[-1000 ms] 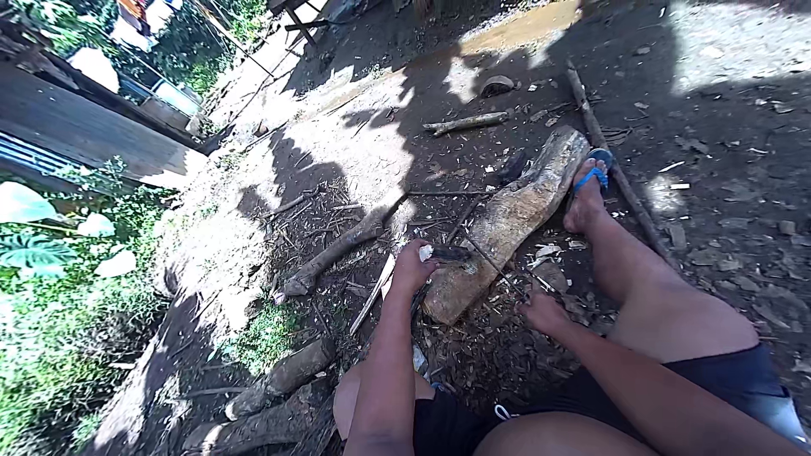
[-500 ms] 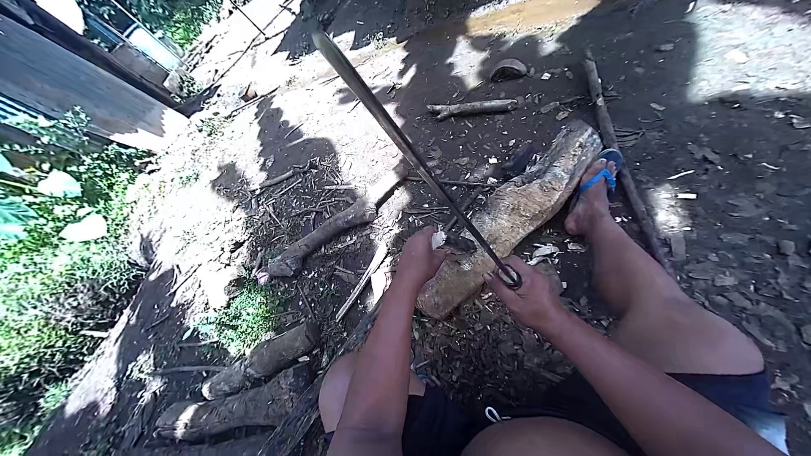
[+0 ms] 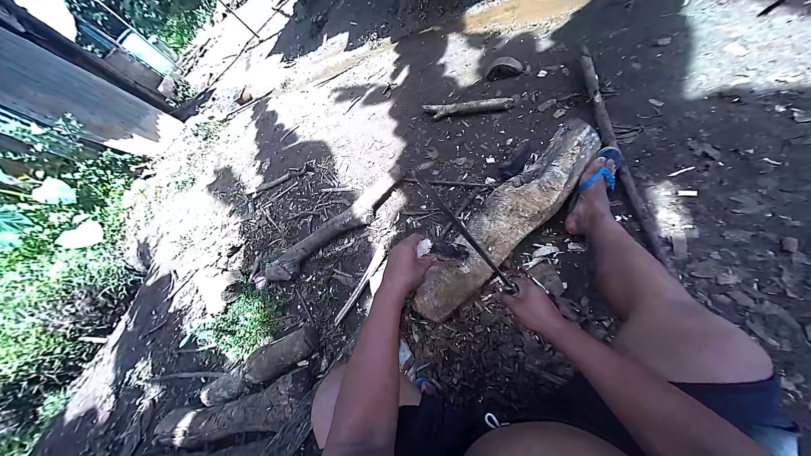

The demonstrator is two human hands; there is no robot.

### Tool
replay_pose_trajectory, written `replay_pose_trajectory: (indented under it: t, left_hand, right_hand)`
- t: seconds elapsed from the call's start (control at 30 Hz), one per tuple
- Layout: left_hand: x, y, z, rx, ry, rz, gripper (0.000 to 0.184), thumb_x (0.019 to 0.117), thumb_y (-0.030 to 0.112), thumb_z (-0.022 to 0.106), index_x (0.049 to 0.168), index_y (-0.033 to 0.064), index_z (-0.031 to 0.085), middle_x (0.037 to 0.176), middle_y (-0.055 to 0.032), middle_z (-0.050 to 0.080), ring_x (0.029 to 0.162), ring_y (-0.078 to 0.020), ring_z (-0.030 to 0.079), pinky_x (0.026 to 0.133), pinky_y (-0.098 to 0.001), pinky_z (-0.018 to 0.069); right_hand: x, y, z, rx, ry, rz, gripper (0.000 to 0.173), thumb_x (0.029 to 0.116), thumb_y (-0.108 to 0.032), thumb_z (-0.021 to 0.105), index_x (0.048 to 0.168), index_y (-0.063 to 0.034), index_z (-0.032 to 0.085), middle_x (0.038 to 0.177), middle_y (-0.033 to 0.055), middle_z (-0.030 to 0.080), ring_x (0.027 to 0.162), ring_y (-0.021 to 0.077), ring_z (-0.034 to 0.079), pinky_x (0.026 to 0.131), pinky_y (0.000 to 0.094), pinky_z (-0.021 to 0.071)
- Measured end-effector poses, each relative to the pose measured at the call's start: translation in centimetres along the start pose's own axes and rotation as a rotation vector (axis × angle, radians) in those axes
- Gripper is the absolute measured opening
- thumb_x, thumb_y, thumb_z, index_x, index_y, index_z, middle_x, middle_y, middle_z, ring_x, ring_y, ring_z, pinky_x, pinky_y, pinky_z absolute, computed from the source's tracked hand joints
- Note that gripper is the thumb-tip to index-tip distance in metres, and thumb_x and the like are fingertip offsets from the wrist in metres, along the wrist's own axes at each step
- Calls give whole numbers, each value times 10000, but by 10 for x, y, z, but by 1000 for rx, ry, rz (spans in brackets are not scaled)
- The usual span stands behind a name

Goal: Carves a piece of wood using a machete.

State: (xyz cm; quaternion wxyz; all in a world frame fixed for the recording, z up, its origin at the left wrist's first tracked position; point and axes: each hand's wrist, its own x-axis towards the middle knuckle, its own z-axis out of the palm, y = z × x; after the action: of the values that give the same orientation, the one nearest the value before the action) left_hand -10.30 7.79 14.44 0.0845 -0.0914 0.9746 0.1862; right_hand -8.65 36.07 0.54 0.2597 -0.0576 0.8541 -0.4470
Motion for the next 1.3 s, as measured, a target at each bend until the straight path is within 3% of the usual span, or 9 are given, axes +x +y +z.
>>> replay_pose_trajectory:
  t: [0.1, 0.2, 0.3, 0.47, 0.6, 0.83, 0.9, 1.07, 1.3]
  left_hand:
    - [-5, 1, 2, 7, 8, 28, 527, 889, 281, 808, 1342, 88, 618, 1226, -149, 696, 1121, -314, 687, 995, -572, 545]
    - [-7, 3, 4, 34, 6, 58, 510, 902, 284, 800, 1331, 76, 618, 1233, -159, 687, 1124, -320, 683, 996, -566, 545]
    - [-8, 5, 7, 30, 18, 35, 505, 902, 290, 793, 1331, 87, 618, 1237, -145, 685, 1130, -310, 680, 997, -560, 547]
    - [-10, -2, 9, 4, 11, -22, 552, 904, 308, 781, 1376, 92, 592, 1262, -151, 684, 1181, -301, 664, 1053, -542, 519]
    - [-13, 1, 7, 31, 4, -25, 554, 907, 314, 778, 1377, 87, 594, 1271, -148, 683, 1196, -297, 658, 1067, -525, 512]
    - [-14, -3, 12, 17, 36, 22, 507, 909, 311, 778, 1342, 102, 616, 1236, -143, 689, 1149, -309, 674, 1011, -566, 537]
    - [-15, -2, 11, 25, 32, 10, 519, 915, 322, 771, 1358, 105, 611, 1266, -145, 682, 1175, -310, 665, 1028, -559, 529]
    - [-17, -6, 12, 58, 1, -32, 548, 913, 343, 758, 1386, 118, 596, 1314, -123, 668, 1233, -276, 639, 1082, -510, 503]
    - [-22, -1, 14, 45, 23, -13, 515, 912, 325, 759, 1355, 101, 618, 1259, -145, 684, 1182, -315, 658, 1036, -556, 521]
  right_hand:
    - [-26, -46, -13, 120, 105, -280, 352, 967, -472, 646, 1083, -140, 667, 716, -10, 598, 601, 117, 566, 595, 361, 511]
    - [-38, -80, -25, 174, 190, -458, 337, 981, -462, 634, 1045, -134, 667, 712, -30, 595, 594, 63, 553, 574, 286, 504]
    - [-25, -75, -17, 79, 103, -364, 358, 988, -492, 609, 1054, -143, 654, 721, -8, 590, 614, 113, 563, 601, 345, 510]
    - [14, 13, 30, -81, -95, 50, 335, 958, -366, 640, 1124, -78, 682, 889, 149, 700, 837, 336, 695, 775, 607, 550]
    - [-6, 1, 14, -2, -84, -21, 343, 952, -414, 651, 1114, -113, 679, 808, 92, 661, 738, 269, 656, 702, 546, 544]
    - [-41, -97, -35, 216, 164, -536, 330, 976, -449, 656, 1023, -123, 683, 692, -41, 588, 569, 35, 532, 551, 243, 486]
    - [-28, -88, -30, 151, 129, -483, 346, 981, -468, 635, 1035, -129, 680, 700, -28, 588, 583, 63, 543, 570, 279, 496]
    - [17, -4, 25, -136, -119, -13, 307, 965, -383, 621, 1056, -93, 668, 859, 127, 681, 820, 318, 681, 753, 588, 541]
    - [-27, -59, -7, -40, 41, -330, 354, 982, -474, 603, 1047, -133, 671, 755, 37, 630, 671, 192, 616, 643, 450, 537]
